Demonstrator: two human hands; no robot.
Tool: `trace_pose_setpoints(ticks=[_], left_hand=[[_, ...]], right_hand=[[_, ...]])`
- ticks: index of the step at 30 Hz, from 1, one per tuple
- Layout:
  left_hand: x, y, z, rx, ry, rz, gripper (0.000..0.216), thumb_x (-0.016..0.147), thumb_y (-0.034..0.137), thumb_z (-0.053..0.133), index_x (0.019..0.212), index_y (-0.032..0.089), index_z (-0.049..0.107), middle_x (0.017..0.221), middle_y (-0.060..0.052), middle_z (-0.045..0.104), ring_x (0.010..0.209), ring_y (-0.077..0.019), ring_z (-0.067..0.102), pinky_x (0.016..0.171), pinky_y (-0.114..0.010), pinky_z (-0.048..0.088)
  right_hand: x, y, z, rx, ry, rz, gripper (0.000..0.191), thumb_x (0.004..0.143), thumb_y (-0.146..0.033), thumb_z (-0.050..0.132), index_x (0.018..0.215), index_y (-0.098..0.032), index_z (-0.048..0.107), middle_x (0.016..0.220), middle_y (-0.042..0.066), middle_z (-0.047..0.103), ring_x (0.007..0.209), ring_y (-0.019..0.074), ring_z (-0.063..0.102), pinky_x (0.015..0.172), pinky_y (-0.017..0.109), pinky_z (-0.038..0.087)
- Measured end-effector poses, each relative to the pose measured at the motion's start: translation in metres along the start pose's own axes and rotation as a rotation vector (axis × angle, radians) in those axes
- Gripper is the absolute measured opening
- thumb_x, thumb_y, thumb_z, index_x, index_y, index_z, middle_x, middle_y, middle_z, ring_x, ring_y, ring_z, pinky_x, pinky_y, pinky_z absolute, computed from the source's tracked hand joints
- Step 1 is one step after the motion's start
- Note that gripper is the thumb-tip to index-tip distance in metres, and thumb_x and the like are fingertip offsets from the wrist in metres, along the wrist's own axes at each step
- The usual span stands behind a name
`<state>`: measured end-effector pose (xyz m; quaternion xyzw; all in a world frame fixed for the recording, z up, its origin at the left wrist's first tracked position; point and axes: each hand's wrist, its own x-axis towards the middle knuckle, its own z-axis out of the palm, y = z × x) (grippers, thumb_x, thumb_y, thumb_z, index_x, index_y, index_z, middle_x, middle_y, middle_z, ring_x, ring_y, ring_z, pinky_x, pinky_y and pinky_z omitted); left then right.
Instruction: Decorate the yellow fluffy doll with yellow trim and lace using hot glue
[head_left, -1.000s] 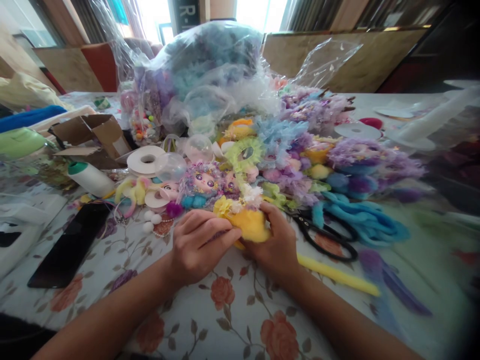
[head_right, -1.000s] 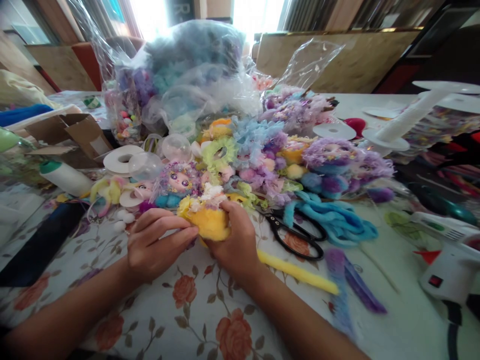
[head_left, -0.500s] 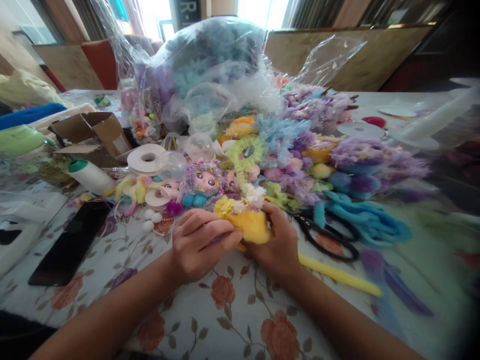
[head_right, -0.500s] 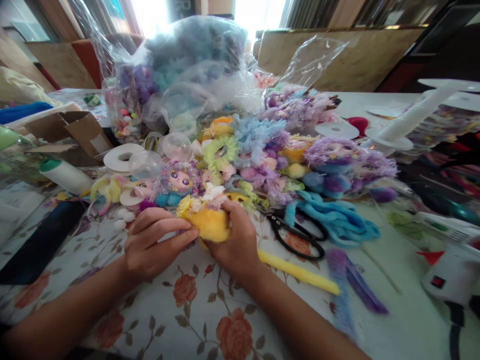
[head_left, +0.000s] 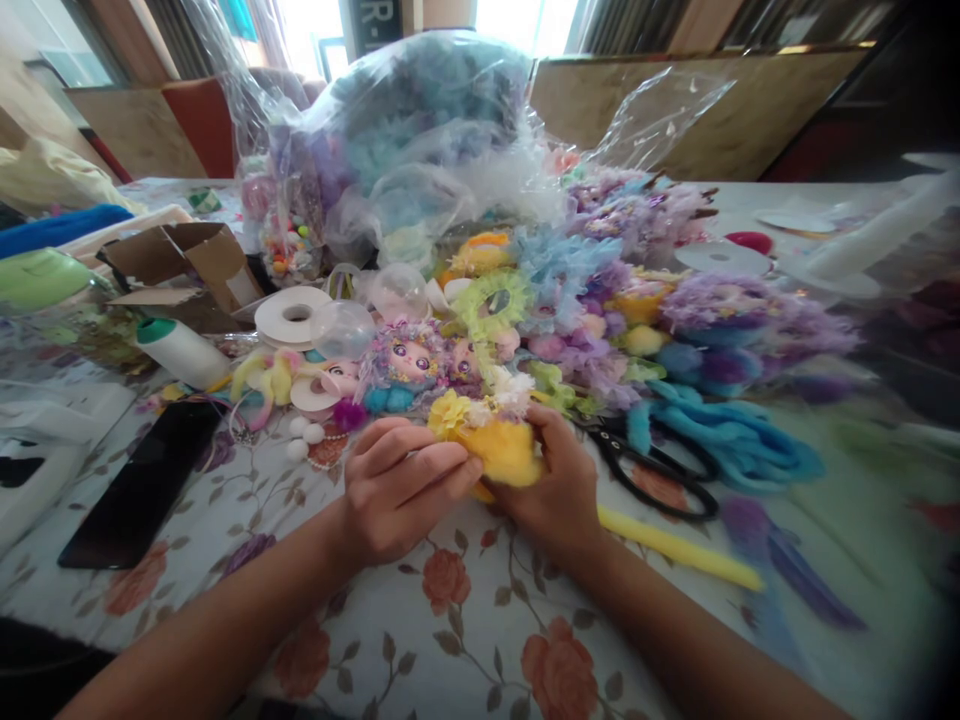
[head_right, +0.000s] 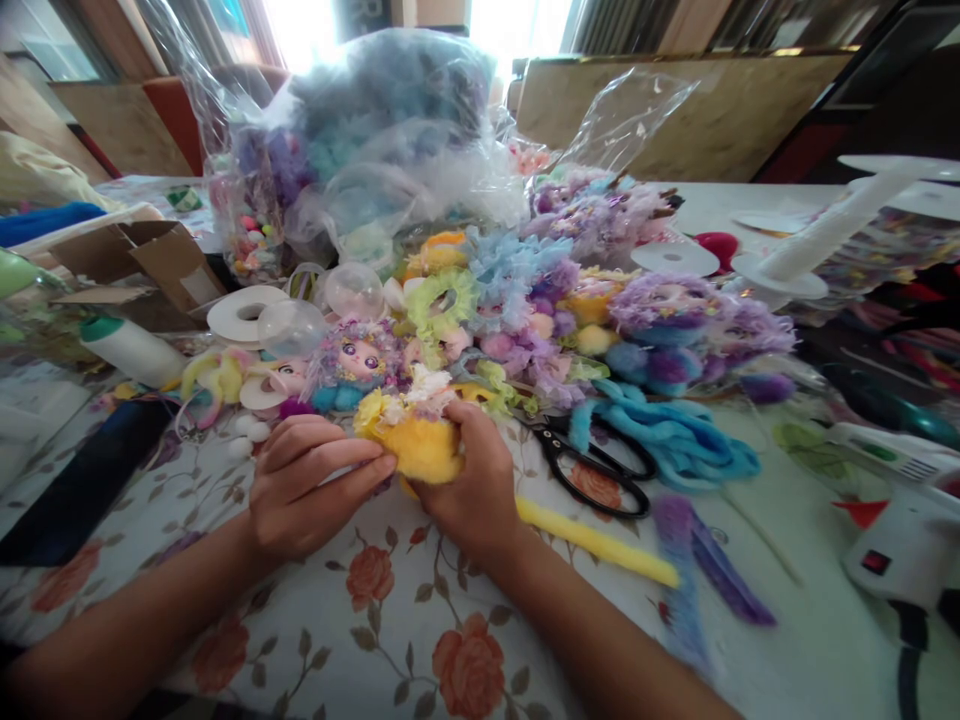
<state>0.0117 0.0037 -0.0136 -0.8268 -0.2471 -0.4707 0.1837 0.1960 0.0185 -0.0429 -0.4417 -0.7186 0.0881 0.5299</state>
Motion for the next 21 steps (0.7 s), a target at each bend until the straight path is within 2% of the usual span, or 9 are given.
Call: trace_pose_setpoints(ticks=[9, 17, 21], left_hand=[[0.0027, 0.0030, 0.0012, -0.010, 0.045, -0.023, 0.016, 0.092, 0.008, 0.056, 0.092, 0.017, 0.070, 0.085, -0.002, 0.074, 0.074, -0.0174, 0.064, 0.070, -0.034, 0.051], [0.0005, 0.0046, 0.0010, -0.022, 0.023, -0.064, 0.015, 0.091, 0.008, 0.057, 0.091, 0.018, 0.069, 0.084, -0.003, 0.074, 0.074, -0.0173, 0.065, 0.070, -0.033, 0.051], [-0.0004, 0.0035, 0.0020, -0.029, 0.027, -0.090, 0.008, 0.087, 0.011, 0.065, 0.090, 0.018, 0.069, 0.082, -0.003, 0.074, 0.076, -0.0174, 0.064, 0.072, -0.034, 0.051]], right_hand=[[-0.0020, 0.0011, -0.0004, -0.033, -0.002, 0.029, 0.038, 0.071, -0.035, 0.072, 0.102, -0.023, 0.053, 0.087, 0.003, 0.066, 0.069, 0.0200, 0.060, 0.061, 0.032, 0.050], [-0.0028, 0.0017, 0.0000, -0.059, 0.014, -0.013, 0.038, 0.070, -0.032, 0.072, 0.102, -0.023, 0.053, 0.089, 0.003, 0.066, 0.073, 0.0208, 0.062, 0.063, 0.032, 0.052], [-0.0019, 0.0021, 0.0005, -0.054, -0.008, -0.021, 0.040, 0.072, -0.033, 0.073, 0.104, -0.022, 0.053, 0.089, 0.003, 0.065, 0.073, 0.0200, 0.062, 0.063, 0.031, 0.052]])
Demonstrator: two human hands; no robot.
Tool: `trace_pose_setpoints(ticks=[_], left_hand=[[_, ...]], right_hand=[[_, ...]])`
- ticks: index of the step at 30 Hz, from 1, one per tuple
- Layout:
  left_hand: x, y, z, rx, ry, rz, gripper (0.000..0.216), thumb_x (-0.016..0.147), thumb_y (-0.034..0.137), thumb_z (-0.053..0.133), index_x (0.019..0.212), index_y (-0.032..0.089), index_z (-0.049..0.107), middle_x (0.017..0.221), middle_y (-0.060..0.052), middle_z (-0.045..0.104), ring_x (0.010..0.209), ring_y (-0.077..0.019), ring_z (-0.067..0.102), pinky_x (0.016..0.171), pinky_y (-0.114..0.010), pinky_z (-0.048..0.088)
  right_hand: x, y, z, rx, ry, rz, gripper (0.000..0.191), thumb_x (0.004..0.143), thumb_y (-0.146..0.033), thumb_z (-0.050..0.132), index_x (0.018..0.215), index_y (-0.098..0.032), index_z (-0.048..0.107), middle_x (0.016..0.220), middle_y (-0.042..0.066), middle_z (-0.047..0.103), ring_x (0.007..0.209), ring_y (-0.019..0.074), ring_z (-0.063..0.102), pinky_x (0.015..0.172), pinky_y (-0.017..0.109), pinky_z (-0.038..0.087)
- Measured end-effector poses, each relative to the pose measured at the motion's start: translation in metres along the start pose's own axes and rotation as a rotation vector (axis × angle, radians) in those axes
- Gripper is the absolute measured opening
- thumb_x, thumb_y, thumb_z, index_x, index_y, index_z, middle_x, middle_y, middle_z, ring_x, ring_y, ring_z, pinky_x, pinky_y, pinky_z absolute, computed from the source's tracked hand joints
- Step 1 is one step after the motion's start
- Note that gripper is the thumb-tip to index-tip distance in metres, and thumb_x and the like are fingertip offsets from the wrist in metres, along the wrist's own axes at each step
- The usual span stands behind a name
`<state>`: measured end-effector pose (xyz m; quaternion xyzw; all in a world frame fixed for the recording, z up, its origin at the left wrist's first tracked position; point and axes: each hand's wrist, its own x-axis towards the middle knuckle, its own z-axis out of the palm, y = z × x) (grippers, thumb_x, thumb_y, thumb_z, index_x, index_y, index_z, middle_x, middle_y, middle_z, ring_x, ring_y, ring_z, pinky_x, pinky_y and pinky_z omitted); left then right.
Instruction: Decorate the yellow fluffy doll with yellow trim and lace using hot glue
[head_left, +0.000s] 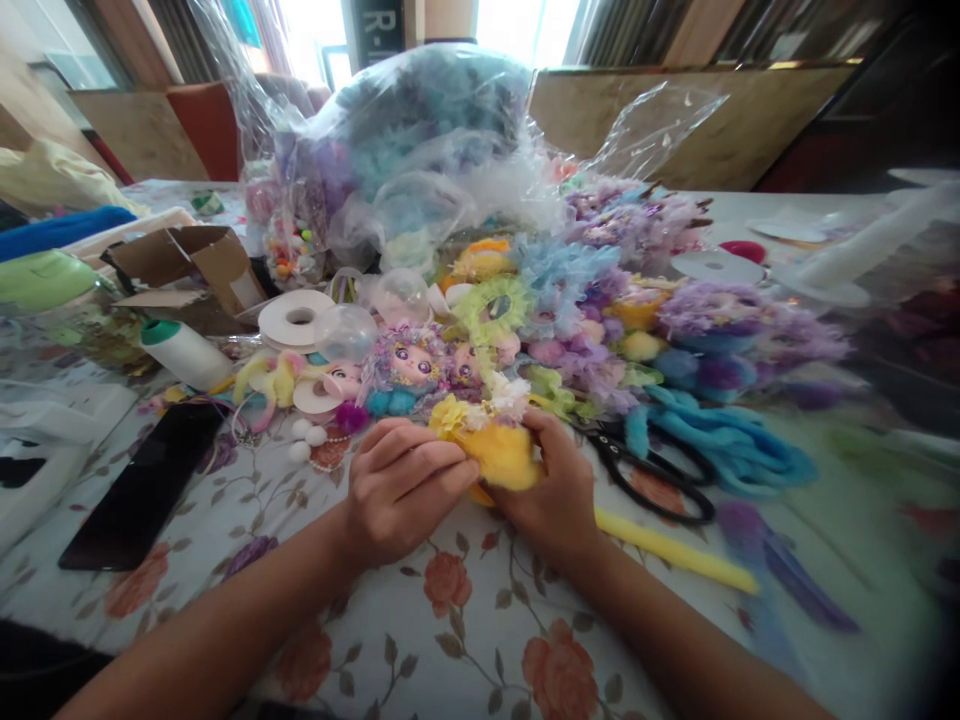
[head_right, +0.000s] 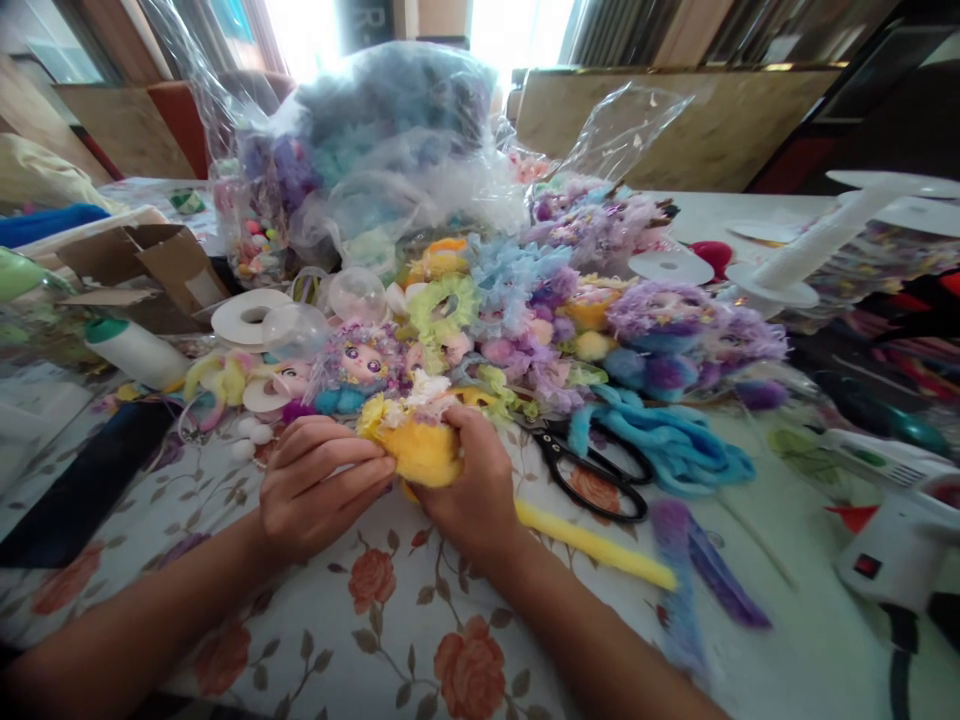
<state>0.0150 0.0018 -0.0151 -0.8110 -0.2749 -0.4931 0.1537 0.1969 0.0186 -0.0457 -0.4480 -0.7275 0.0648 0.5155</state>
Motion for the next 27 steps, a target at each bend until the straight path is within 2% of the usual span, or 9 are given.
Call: trace_pose_setpoints(ticks=[4, 10, 16, 22, 27], left_hand=[[0.0012, 0.0008, 0.0004, -0.012, -0.007, -0.007, 0.016, 0.079, 0.019, 0.078, 0.091, 0.015, 0.068, 0.082, -0.004, 0.073, 0.076, -0.0192, 0.064, 0.071, -0.036, 0.051], [-0.0020, 0.0010, 0.0027, -0.018, -0.008, -0.009, 0.011, 0.083, 0.010, 0.070, 0.093, 0.014, 0.070, 0.084, -0.006, 0.072, 0.079, -0.0190, 0.063, 0.074, -0.036, 0.050], [-0.0041, -0.0004, 0.0020, -0.031, 0.007, 0.007, 0.012, 0.087, 0.006, 0.063, 0.092, 0.014, 0.071, 0.085, -0.006, 0.073, 0.082, -0.0189, 0.063, 0.076, -0.037, 0.050], [-0.0034, -0.0004, -0.0009, 0.000, -0.011, 0.028, 0.011, 0.084, 0.007, 0.068, 0.091, 0.014, 0.071, 0.085, -0.006, 0.074, 0.082, -0.0193, 0.064, 0.077, -0.037, 0.052], [0.0003, -0.0012, -0.0045, 0.058, -0.035, 0.118, 0.009, 0.085, 0.006, 0.066, 0.087, 0.014, 0.071, 0.084, -0.005, 0.075, 0.079, -0.0174, 0.066, 0.075, -0.034, 0.052]], right_hand=[[0.0005, -0.0004, 0.0002, 0.007, -0.009, 0.006, 0.041, 0.074, -0.041, 0.073, 0.105, -0.023, 0.052, 0.088, 0.003, 0.065, 0.071, 0.0197, 0.061, 0.062, 0.031, 0.052], [0.0006, -0.0005, 0.0011, 0.028, -0.020, 0.018, 0.038, 0.072, -0.033, 0.073, 0.103, -0.023, 0.053, 0.091, 0.003, 0.065, 0.076, 0.0206, 0.062, 0.066, 0.032, 0.052], [0.0006, 0.0002, 0.0004, 0.029, -0.015, 0.023, 0.039, 0.071, -0.035, 0.073, 0.102, -0.023, 0.053, 0.089, 0.003, 0.065, 0.073, 0.0205, 0.062, 0.064, 0.031, 0.052], [0.0003, -0.0011, -0.0002, 0.020, 0.000, -0.006, 0.039, 0.073, -0.037, 0.072, 0.103, -0.023, 0.052, 0.088, 0.003, 0.065, 0.073, 0.0201, 0.062, 0.063, 0.031, 0.052], [-0.0003, -0.0009, -0.0018, 0.022, 0.002, 0.001, 0.038, 0.073, -0.036, 0.072, 0.103, -0.023, 0.053, 0.089, 0.004, 0.067, 0.072, 0.0208, 0.063, 0.061, 0.032, 0.052]])
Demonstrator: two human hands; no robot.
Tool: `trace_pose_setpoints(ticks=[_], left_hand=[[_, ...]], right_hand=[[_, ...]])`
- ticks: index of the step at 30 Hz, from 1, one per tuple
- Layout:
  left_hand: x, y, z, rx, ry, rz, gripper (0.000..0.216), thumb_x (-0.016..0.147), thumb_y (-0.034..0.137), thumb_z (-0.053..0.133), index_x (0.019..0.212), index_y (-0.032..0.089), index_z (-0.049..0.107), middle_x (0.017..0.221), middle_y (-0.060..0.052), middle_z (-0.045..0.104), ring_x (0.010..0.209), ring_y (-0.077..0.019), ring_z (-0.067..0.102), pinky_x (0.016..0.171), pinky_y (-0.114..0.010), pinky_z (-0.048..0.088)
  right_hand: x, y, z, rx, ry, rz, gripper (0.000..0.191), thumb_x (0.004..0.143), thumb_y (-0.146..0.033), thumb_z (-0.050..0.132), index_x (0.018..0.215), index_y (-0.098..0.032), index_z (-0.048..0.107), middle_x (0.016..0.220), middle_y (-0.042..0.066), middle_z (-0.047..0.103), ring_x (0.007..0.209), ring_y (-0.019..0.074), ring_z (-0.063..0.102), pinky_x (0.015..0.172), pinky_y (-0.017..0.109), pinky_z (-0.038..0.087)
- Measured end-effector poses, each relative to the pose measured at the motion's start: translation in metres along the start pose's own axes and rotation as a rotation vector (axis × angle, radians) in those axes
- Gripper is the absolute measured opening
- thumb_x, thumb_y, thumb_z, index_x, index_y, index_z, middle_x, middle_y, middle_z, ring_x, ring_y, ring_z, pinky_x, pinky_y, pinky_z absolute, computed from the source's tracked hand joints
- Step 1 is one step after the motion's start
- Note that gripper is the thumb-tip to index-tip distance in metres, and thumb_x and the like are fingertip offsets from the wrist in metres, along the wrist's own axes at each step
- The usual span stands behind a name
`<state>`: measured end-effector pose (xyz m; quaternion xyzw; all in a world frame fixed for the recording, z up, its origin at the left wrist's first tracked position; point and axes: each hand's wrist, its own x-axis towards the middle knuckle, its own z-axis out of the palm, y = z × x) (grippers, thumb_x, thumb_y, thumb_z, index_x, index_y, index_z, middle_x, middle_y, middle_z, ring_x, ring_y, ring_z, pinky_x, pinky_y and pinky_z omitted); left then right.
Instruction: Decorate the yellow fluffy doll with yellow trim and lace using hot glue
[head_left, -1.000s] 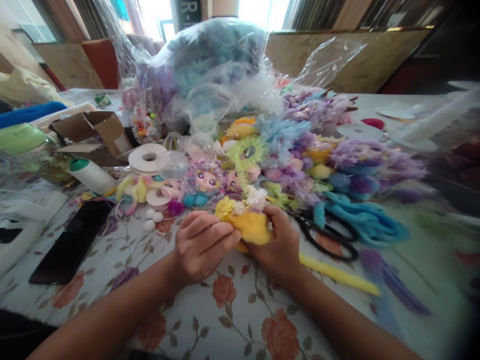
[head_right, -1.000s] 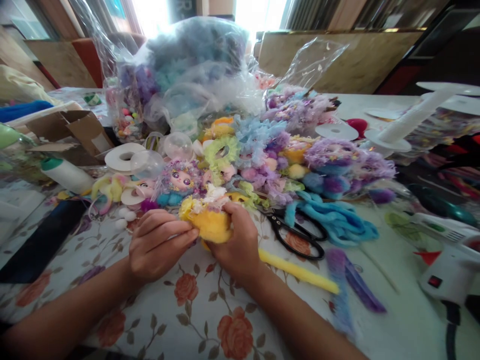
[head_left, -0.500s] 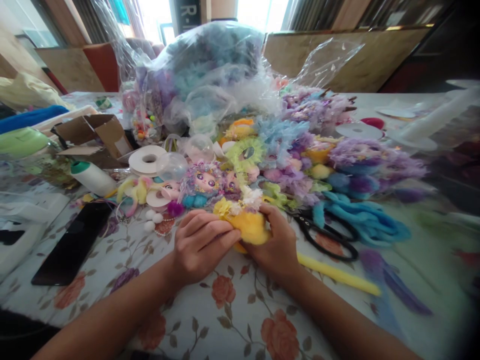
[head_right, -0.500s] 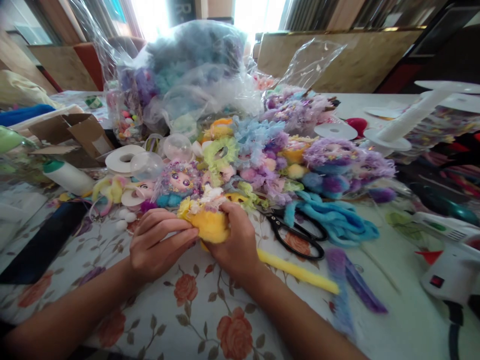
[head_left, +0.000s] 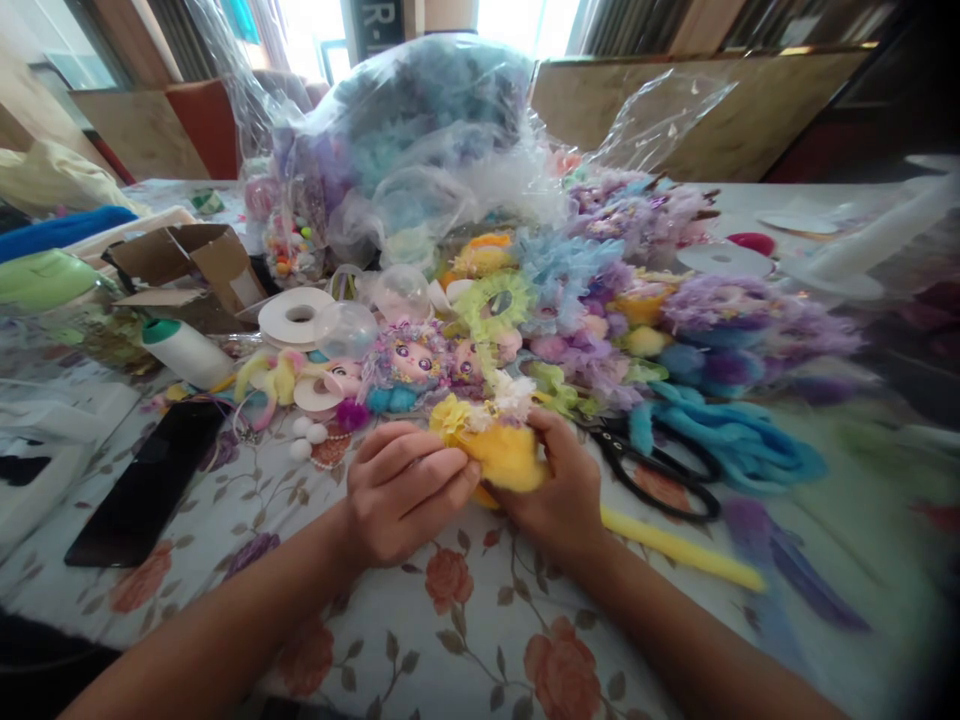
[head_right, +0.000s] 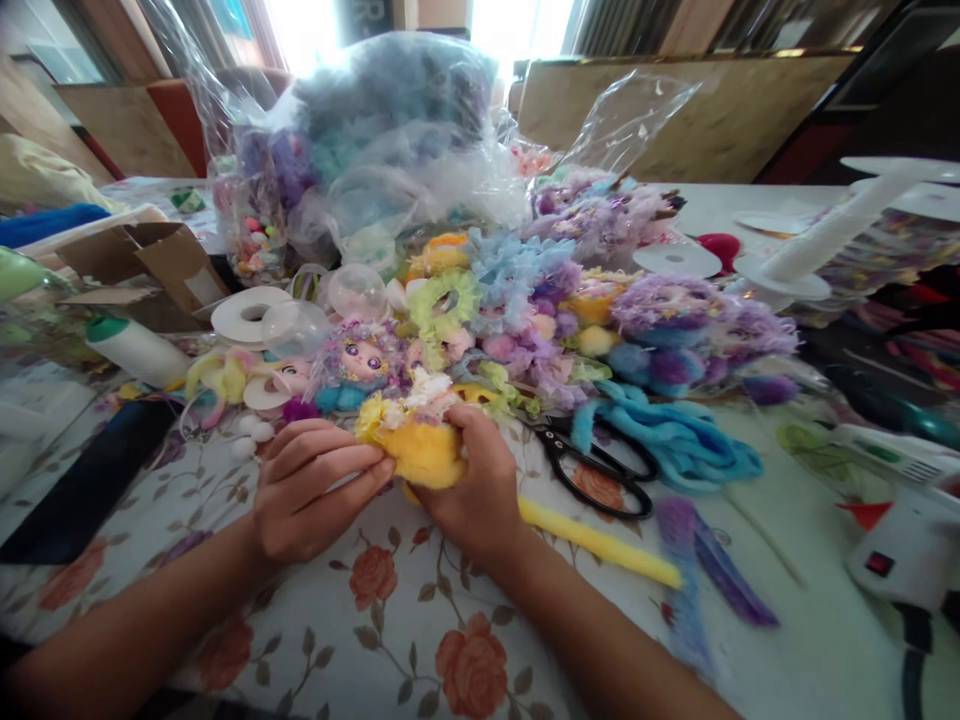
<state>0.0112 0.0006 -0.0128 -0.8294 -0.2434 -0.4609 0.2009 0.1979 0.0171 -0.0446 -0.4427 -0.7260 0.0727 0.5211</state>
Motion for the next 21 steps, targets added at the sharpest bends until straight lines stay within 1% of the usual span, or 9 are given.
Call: trace_pose_setpoints(ticks=[4, 6, 9, 11, 13, 15, 18, 21], left_hand=[[0.0017, -0.0018, 0.0005, 0.050, 0.006, 0.085, 0.008, 0.083, 0.006, 0.068, 0.082, 0.014, 0.070, 0.082, -0.004, 0.075, 0.077, -0.0159, 0.066, 0.074, -0.032, 0.054], [0.0011, -0.0028, 0.0014, 0.045, 0.008, 0.099, 0.007, 0.083, 0.005, 0.068, 0.082, 0.012, 0.071, 0.082, -0.005, 0.075, 0.078, -0.0163, 0.067, 0.075, -0.032, 0.054], [-0.0010, -0.0042, 0.0025, 0.017, 0.017, 0.048, 0.006, 0.086, 0.009, 0.067, 0.087, 0.012, 0.072, 0.084, -0.005, 0.076, 0.080, -0.0173, 0.067, 0.077, -0.034, 0.054], [-0.0023, -0.0045, 0.0027, 0.011, 0.030, -0.003, 0.006, 0.085, 0.015, 0.071, 0.091, 0.014, 0.072, 0.084, -0.004, 0.076, 0.081, -0.0177, 0.066, 0.078, -0.035, 0.054], [-0.0029, -0.0041, 0.0024, 0.008, 0.037, -0.024, 0.008, 0.083, 0.016, 0.073, 0.091, 0.015, 0.073, 0.084, -0.003, 0.076, 0.082, -0.0177, 0.066, 0.079, -0.035, 0.054], [-0.0027, -0.0032, 0.0017, 0.002, 0.036, -0.015, 0.006, 0.086, 0.013, 0.068, 0.090, 0.015, 0.073, 0.084, -0.003, 0.076, 0.081, -0.0173, 0.066, 0.079, -0.034, 0.054], [-0.0016, -0.0022, 0.0002, 0.017, 0.029, 0.010, 0.013, 0.091, 0.011, 0.061, 0.089, 0.017, 0.073, 0.085, -0.003, 0.077, 0.081, -0.0162, 0.066, 0.080, -0.034, 0.055], [-0.0009, -0.0021, -0.0005, 0.037, 0.017, 0.026, 0.011, 0.089, 0.011, 0.065, 0.089, 0.018, 0.074, 0.086, -0.002, 0.077, 0.083, -0.0161, 0.065, 0.080, -0.033, 0.054]], right_hand=[[-0.0001, 0.0006, -0.0007, 0.002, -0.017, -0.001, 0.038, 0.072, -0.035, 0.072, 0.103, -0.023, 0.054, 0.090, 0.004, 0.068, 0.072, 0.0212, 0.064, 0.062, 0.032, 0.052], [-0.0003, 0.0007, -0.0005, 0.000, -0.019, 0.002, 0.038, 0.073, -0.036, 0.072, 0.103, -0.023, 0.054, 0.089, 0.004, 0.068, 0.072, 0.0213, 0.064, 0.062, 0.032, 0.053], [-0.0009, 0.0011, 0.0006, -0.014, -0.012, -0.004, 0.039, 0.074, -0.038, 0.072, 0.104, -0.023, 0.054, 0.089, 0.005, 0.068, 0.073, 0.0217, 0.064, 0.063, 0.033, 0.054], [-0.0013, 0.0014, 0.0014, -0.022, -0.011, -0.022, 0.040, 0.074, -0.041, 0.072, 0.105, -0.022, 0.054, 0.091, 0.006, 0.069, 0.074, 0.0226, 0.066, 0.064, 0.034, 0.055], [-0.0014, 0.0019, 0.0019, -0.024, -0.015, -0.037, 0.042, 0.075, -0.043, 0.072, 0.106, -0.022, 0.054, 0.092, 0.007, 0.069, 0.076, 0.0235, 0.066, 0.065, 0.034, 0.055], [-0.0011, 0.0022, 0.0018, -0.025, -0.021, -0.042, 0.042, 0.075, -0.043, 0.072, 0.107, -0.022, 0.054, 0.092, 0.007, 0.069, 0.077, 0.0241, 0.067, 0.065, 0.035, 0.056], [-0.0002, 0.0016, 0.0013, -0.020, -0.032, -0.040, 0.040, 0.076, -0.041, 0.071, 0.106, -0.022, 0.054, 0.091, 0.007, 0.069, 0.076, 0.0242, 0.067, 0.064, 0.034, 0.056], [0.0000, 0.0002, 0.0014, -0.006, -0.029, -0.043, 0.037, 0.077, -0.039, 0.070, 0.105, -0.021, 0.053, 0.089, 0.006, 0.068, 0.075, 0.0228, 0.066, 0.063, 0.033, 0.056]])
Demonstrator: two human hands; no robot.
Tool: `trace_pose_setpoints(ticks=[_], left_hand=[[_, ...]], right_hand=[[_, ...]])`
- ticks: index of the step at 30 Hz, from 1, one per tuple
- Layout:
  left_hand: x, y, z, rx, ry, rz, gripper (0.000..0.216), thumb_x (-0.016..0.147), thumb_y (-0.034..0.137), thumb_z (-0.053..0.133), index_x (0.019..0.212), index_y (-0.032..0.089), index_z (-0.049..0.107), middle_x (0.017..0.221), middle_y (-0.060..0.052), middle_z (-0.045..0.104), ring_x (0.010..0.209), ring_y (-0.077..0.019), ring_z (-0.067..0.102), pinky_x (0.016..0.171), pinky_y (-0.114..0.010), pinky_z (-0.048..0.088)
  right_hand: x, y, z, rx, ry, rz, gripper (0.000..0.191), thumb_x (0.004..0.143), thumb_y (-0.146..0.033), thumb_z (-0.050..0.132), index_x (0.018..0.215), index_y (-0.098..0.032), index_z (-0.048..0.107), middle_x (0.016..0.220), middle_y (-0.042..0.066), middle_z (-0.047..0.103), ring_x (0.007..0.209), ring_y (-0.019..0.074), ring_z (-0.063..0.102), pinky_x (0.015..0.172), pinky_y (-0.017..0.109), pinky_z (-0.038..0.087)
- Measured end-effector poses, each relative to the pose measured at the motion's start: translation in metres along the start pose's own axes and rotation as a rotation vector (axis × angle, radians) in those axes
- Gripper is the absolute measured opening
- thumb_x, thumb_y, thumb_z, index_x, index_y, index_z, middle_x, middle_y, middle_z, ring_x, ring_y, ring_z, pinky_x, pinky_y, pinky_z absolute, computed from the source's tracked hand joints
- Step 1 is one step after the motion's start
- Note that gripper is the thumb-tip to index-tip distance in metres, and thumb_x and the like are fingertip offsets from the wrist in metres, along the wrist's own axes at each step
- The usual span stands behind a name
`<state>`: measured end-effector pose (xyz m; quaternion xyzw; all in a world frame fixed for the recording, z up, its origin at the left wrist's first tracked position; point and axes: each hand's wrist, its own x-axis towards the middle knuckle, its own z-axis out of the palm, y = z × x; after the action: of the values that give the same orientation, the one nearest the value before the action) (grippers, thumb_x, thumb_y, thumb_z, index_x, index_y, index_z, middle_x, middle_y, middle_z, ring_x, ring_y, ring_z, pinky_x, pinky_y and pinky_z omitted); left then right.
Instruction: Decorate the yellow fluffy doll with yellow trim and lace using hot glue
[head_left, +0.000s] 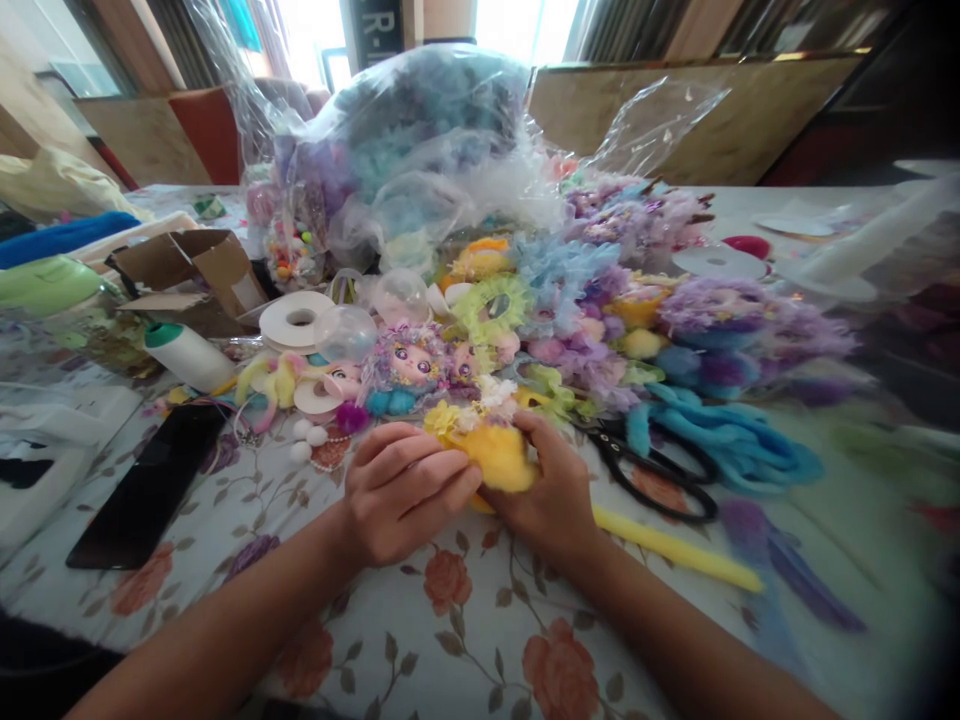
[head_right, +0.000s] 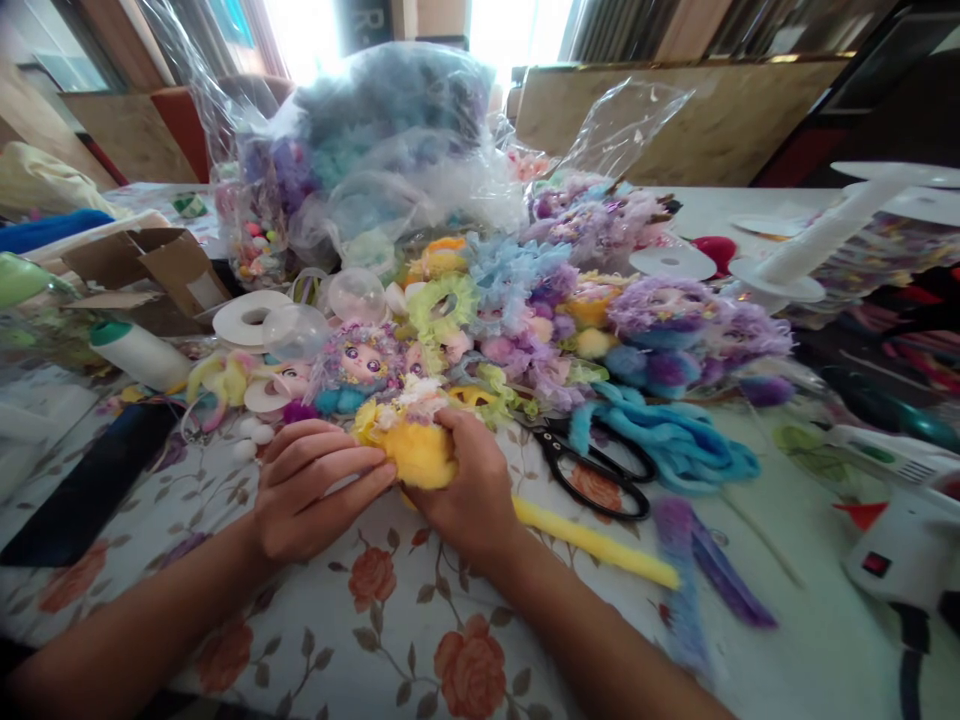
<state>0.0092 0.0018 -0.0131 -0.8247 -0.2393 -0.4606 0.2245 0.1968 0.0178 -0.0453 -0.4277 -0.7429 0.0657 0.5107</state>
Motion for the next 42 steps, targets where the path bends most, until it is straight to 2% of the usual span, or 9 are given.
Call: trace_pose_setpoints(ticks=[9, 18, 23, 30, 33, 36, 38, 40, 42], left_hand=[[-0.003, 0.001, 0.006, -0.102, 0.025, -0.018, 0.010, 0.085, 0.007, 0.067, 0.084, 0.016, 0.071, 0.085, -0.004, 0.074, 0.088, -0.0165, 0.061, 0.084, -0.035, 0.053], [-0.008, -0.001, 0.009, -0.238, 0.078, -0.150, 0.013, 0.088, 0.008, 0.064, 0.090, 0.018, 0.072, 0.095, -0.005, 0.069, 0.093, -0.0194, 0.056, 0.083, -0.039, 0.051], [-0.005, 0.002, 0.007, -0.212, 0.068, -0.237, 0.017, 0.083, 0.010, 0.070, 0.092, 0.024, 0.073, 0.095, -0.004, 0.067, 0.095, -0.0208, 0.055, 0.083, -0.038, 0.051], [-0.004, -0.001, 0.001, -0.161, 0.072, -0.303, 0.015, 0.076, 0.015, 0.080, 0.085, 0.022, 0.070, 0.099, -0.006, 0.065, 0.097, -0.0223, 0.055, 0.085, -0.039, 0.050], [-0.002, 0.005, 0.000, -0.250, 0.128, -0.564, 0.010, 0.083, 0.014, 0.072, 0.080, 0.020, 0.065, 0.092, -0.004, 0.062, 0.090, -0.0181, 0.057, 0.083, -0.035, 0.048], [0.000, 0.017, 0.002, -0.620, 0.116, -1.166, 0.008, 0.090, 0.024, 0.064, 0.087, 0.021, 0.058, 0.080, 0.001, 0.054, 0.072, -0.0119, 0.054, 0.065, -0.026, 0.047], [0.000, 0.024, 0.006, -0.907, 0.059, -1.518, 0.023, 0.087, 0.033, 0.068, 0.103, 0.023, 0.055, 0.090, 0.000, 0.056, 0.077, -0.0131, 0.059, 0.064, -0.025, 0.049], [0.001, 0.028, 0.012, -1.166, 0.013, -1.654, 0.052, 0.081, 0.033, 0.074, 0.126, 0.027, 0.047, 0.110, -0.003, 0.059, 0.097, -0.0185, 0.063, 0.078, -0.029, 0.053], [0.002, 0.028, 0.017, -1.352, 0.008, -1.652, 0.078, 0.079, 0.027, 0.077, 0.143, 0.033, 0.034, 0.124, -0.005, 0.059, 0.114, -0.0218, 0.060, 0.094, -0.033, 0.050]], right_hand=[[-0.002, 0.001, 0.000, 0.009, 0.005, -0.004, 0.037, 0.077, -0.039, 0.070, 0.106, -0.021, 0.054, 0.089, 0.006, 0.068, 0.076, 0.0226, 0.067, 0.065, 0.033, 0.056], [-0.001, -0.001, -0.002, 0.022, 0.019, -0.027, 0.035, 0.077, -0.037, 0.070, 0.104, -0.022, 0.054, 0.089, 0.005, 0.067, 0.074, 0.0216, 0.066, 0.063, 0.032, 0.055], [-0.004, 0.003, -0.003, 0.011, 0.018, -0.003, 0.040, 0.076, -0.041, 0.072, 0.107, -0.021, 0.054, 0.091, 0.006, 0.069, 0.071, 0.0211, 0.066, 0.059, 0.031, 0.053], [-0.003, 0.003, -0.003, 0.048, -0.016, 0.121, 0.045, 0.073, -0.042, 0.076, 0.107, -0.020, 0.056, 0.091, 0.006, 0.068, 0.072, 0.0217, 0.066, 0.063, 0.032, 0.055], [-0.003, 0.003, -0.001, 0.025, -0.009, 0.126, 0.046, 0.072, -0.043, 0.077, 0.107, -0.020, 0.056, 0.093, 0.007, 0.069, 0.077, 0.0232, 0.066, 0.069, 0.035, 0.056], [-0.003, 0.004, 0.001, -0.021, 0.029, 0.171, 0.048, 0.071, -0.043, 0.077, 0.107, -0.020, 0.055, 0.095, 0.009, 0.069, 0.081, 0.0252, 0.066, 0.072, 0.038, 0.056], [-0.003, 0.005, 0.002, -0.051, 0.051, 0.230, 0.049, 0.071, -0.042, 0.078, 0.108, -0.020, 0.055, 0.097, 0.009, 0.069, 0.081, 0.0257, 0.066, 0.072, 0.039, 0.056], [-0.003, 0.004, 0.004, -0.068, 0.054, 0.263, 0.048, 0.072, -0.044, 0.076, 0.108, -0.020, 0.055, 0.097, 0.010, 0.069, 0.080, 0.0257, 0.066, 0.071, 0.039, 0.056], [-0.002, 0.003, 0.007, -0.077, 0.048, 0.254, 0.046, 0.074, -0.045, 0.073, 0.107, -0.019, 0.055, 0.095, 0.010, 0.070, 0.079, 0.0255, 0.066, 0.070, 0.039, 0.056]])
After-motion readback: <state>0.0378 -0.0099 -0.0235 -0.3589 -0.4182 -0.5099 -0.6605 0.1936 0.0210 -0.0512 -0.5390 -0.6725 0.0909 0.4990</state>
